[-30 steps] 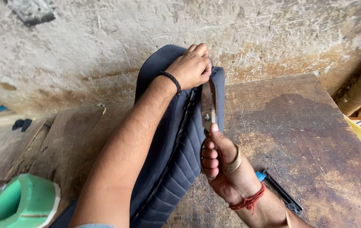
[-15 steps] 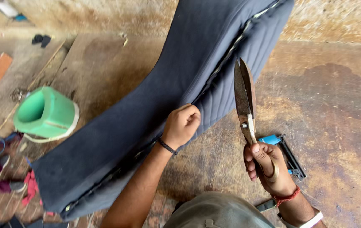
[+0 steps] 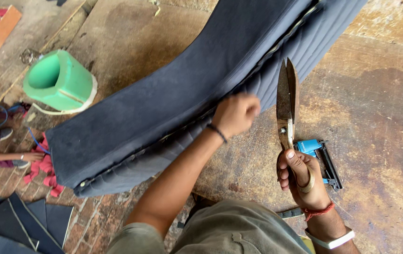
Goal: The person uses a pneumatic nail gun to staple dark fabric-covered foam onto a curved wooden seat frame, pressing the fabric in place with one hand while stapling with the other. They then tuck the fabric edge along the seam and use shears to trim excess fabric from the underside of the seat.
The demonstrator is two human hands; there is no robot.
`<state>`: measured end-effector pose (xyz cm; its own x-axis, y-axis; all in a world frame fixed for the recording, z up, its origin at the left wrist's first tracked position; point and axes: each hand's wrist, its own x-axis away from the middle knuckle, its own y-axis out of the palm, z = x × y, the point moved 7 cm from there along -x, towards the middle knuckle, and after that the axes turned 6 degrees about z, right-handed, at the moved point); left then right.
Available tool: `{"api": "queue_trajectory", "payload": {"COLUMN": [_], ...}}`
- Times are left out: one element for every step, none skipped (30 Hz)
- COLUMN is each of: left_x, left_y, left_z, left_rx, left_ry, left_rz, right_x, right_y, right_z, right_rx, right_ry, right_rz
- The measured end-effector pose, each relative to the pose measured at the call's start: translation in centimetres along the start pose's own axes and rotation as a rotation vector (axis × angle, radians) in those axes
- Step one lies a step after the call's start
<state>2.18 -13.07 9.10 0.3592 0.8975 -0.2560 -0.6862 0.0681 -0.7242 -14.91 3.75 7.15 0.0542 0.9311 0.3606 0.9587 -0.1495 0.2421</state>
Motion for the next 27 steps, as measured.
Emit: {"api": "queue_trajectory", "payload": {"left_x": [3.2, 5.2, 6.8, 7.7, 8.6, 9.4, 10.0, 10.5, 11.0, 11.6, 12.3, 13.0, 13.7, 14.5, 15.6, 16.7, 17.7, 18.7, 19.5, 20.3, 21.0, 21.5, 22.0, 22.4, 22.4, 22.2, 21.9], "left_y": [1.8, 1.8, 1.6, 0.3, -1.2, -2.8, -4.7, -6.7, -8.6, -10.1, -11.6, -12.9, -13.6, -14.3, -15.0, -15.6, -16.1, -16.5, -16.8, -16.9, -17.1, -17.2, -17.3, -17.3, -17.3, -17.1, -17.0], "left_z": [-1.6, -1.8, -2.0, -2.5, -3.1, -3.6, -3.8, -4.1, -4.4, -4.7, -4.9, -5.1, -5.5, -5.9, -6.4, -6.8, -7.3, -7.7, -8.0, -8.2, -8.3, -8.4, -8.5, -8.5, -8.2, -7.9, -7.7], "left_rx": [-0.112, -0.164, -0.217, -0.148, -0.082, -0.018, 0.013, 0.044, 0.071, 0.017, -0.039, -0.097, -0.091, -0.088, -0.091, -0.065, -0.038, -0.010, -0.043, -0.074, -0.105, -0.115, -0.127, -0.137, -0.160, -0.184, -0.207], "left_ry": [-0.126, -0.069, -0.010, -0.056, -0.102, -0.145, -0.156, -0.165, -0.174, -0.184, -0.194, -0.202, -0.225, -0.252, -0.280, -0.304, -0.326, -0.344, -0.377, -0.409, -0.441, -0.463, -0.486, -0.508, -0.475, -0.442, -0.410], "left_rz": [-0.283, -0.325, -0.367, -0.269, -0.168, -0.069, 0.069, 0.208, 0.349, 0.432, 0.514, 0.595, 0.618, 0.643, 0.668, 0.698, 0.729, 0.762, 0.755, 0.748, 0.740, 0.735, 0.729, 0.722, 0.693, 0.664, 0.633], "right_x": [0.1, 0.1, 0.1, 0.2, 0.2, 0.3, 0.4, 0.5, 0.7, 0.9, 1.0, 1.2, 1.4, 1.5, 1.5, 1.5, 1.5, 1.4, 1.3, 1.1, 0.9, 0.6, 0.3, 0.0, -0.5, -1.0, -1.6], "right_y": [0.0, 0.0, 0.1, 0.4, 0.7, 1.1, 1.5, 1.9, 2.3, 2.5, 2.8, 2.9, 2.9, 2.9, 2.9, 2.8, 2.8, 2.7, 2.8, 2.9, 3.1, 3.3, 3.5, 3.7, 3.8, 3.9, 4.2], "right_z": [0.3, 0.6, 1.0, 1.4, 1.8, 2.2, 2.6, 3.0, 3.3, 3.7, 4.1, 4.5, 4.9, 5.2, 5.6, 6.0, 6.3, 6.6, 6.9, 7.1, 7.4, 7.5, 7.6, 7.6, 7.1, 6.5, 5.7], "right_rx": [0.029, 0.055, 0.082, 0.078, 0.072, 0.065, 0.061, 0.059, 0.057, 0.060, 0.064, 0.068, 0.100, 0.133, 0.164, 0.207, 0.248, 0.291, 0.300, 0.310, 0.319, 0.356, 0.393, 0.430, 0.598, 0.764, 0.927], "right_ry": [0.021, 0.043, 0.063, 0.080, 0.098, 0.115, 0.131, 0.146, 0.161, 0.183, 0.206, 0.227, 0.246, 0.266, 0.287, 0.302, 0.314, 0.322, 0.330, 0.336, 0.342, 0.338, 0.334, 0.330, 0.266, 0.197, 0.124], "right_rz": [0.001, 0.001, 0.000, -0.022, -0.044, -0.064, -0.085, -0.104, -0.126, -0.140, -0.156, -0.171, -0.173, -0.179, -0.189, -0.199, -0.208, -0.215, -0.234, -0.252, -0.270, -0.276, -0.283, -0.289, -0.294, -0.300, -0.305]}}
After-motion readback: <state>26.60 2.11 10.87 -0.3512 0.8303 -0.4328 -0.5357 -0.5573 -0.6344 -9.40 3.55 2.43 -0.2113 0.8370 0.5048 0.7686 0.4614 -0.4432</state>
